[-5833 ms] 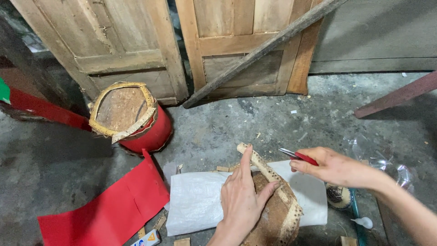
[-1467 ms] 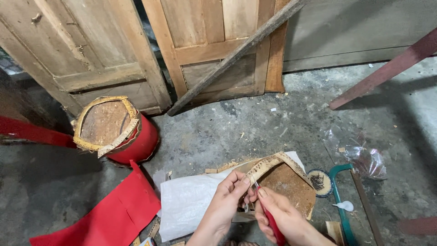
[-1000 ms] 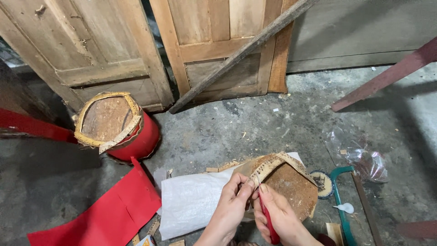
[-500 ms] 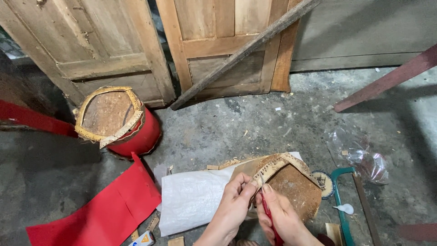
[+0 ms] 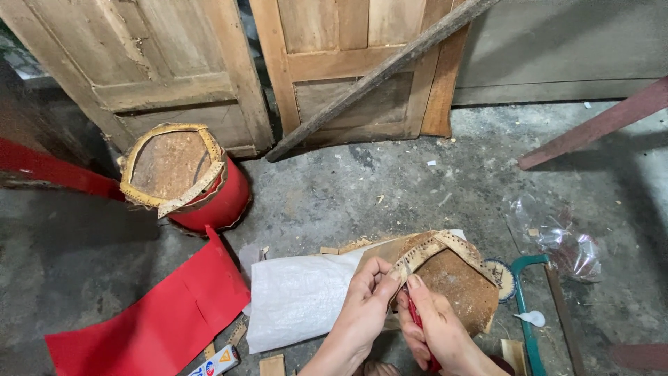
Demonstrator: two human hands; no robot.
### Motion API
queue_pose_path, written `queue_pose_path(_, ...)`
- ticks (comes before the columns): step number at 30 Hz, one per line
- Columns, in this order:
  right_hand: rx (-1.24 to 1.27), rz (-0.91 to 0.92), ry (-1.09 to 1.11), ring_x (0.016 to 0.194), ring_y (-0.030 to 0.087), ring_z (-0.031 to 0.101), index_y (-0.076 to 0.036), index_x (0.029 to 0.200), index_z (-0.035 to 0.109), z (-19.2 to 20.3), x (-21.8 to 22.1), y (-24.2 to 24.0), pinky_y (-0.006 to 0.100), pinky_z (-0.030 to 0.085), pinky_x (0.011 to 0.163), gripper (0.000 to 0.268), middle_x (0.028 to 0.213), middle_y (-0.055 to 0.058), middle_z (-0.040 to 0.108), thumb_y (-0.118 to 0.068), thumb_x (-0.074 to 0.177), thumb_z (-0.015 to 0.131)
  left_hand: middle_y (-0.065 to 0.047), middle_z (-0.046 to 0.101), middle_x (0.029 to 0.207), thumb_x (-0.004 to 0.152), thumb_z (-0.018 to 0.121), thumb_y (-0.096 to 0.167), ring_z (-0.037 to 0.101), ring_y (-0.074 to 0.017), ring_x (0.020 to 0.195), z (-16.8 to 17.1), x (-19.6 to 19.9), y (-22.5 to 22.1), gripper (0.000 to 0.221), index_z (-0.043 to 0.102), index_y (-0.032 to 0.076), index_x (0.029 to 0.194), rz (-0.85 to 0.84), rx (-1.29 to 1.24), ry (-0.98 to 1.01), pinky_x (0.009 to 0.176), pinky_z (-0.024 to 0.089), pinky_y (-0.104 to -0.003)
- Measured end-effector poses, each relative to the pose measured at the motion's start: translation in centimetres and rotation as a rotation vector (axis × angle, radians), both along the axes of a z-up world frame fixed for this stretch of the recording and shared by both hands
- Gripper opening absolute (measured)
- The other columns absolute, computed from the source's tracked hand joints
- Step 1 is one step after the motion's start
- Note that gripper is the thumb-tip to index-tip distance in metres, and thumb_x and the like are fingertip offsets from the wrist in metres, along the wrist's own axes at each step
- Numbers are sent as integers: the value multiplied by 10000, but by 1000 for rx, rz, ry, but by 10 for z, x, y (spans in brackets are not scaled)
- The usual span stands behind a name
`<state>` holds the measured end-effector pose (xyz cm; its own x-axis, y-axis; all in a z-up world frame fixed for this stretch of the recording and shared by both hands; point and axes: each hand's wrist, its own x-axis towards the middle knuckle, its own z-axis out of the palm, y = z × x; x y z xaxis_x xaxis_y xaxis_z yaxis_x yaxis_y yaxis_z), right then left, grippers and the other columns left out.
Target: The person attaches a decorative band to the rim of a drum by applying glue and trimming the material with scissors.
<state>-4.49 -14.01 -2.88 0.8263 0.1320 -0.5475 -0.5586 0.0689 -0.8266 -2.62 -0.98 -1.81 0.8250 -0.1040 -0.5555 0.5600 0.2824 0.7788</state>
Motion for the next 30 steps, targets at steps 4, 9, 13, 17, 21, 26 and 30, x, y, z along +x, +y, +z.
queue_pose_path(4,100,-44,133,269,204,304,23,837,537,-8,3,-4,366,324,211,583,482,85,326,-491,1071,391,-33,582,765,1050,614,142,517,-105,704,3,2,2,176,592,127,876,-14,36,-5,701,407,-237)
queue_pose_path(9,111,-93,340,273,186,278,26,911,615,15,9,1,345,233,228,683,486,103,386,-590,1069,365,-62,601,680,1040,607,141,522,-127,602,6,4,5,196,564,108,851,-42,66,-11,591,415,-258)
queue_pose_path(13,-46,15,243,271,224,321,27,603,511,21,9,4,365,341,261,858,393,124,357,-658,1051,253,-77,597,677,1038,586,89,541,-154,595,11,4,5,216,541,94,827,-46,47,-1,611,444,-283)
queue_pose_path(17,-5,-82,302,289,220,337,42,684,544,22,8,8,365,308,245,848,476,144,457,-673,1052,275,-135,578,673,1069,557,83,543,-206,422,22,3,6,212,508,49,865,-76,-22,34,400,462,-285)
queue_pose_path(21,20,-149,334,316,245,373,38,795,566,16,9,10,372,289,245,815,521,180,486,-693,1030,291,-158,561,625,1038,544,87,538,-228,387,4,1,3,196,470,64,859,-68,-7,-1,355,448,-303)
queue_pose_path(26,-106,-121,413,328,264,387,40,742,588,38,14,15,371,307,297,870,485,202,496,-712,1031,260,-126,601,641,1046,552,167,620,-219,438,9,1,6,236,449,93,847,-162,129,-73,402,474,-290)
queue_pose_path(30,-74,-154,372,345,267,419,44,770,570,35,15,16,385,329,288,832,521,200,517,-687,1039,275,-120,614,640,1034,548,160,626,-212,447,8,3,6,237,450,95,829,-170,153,-84,415,483,-289)
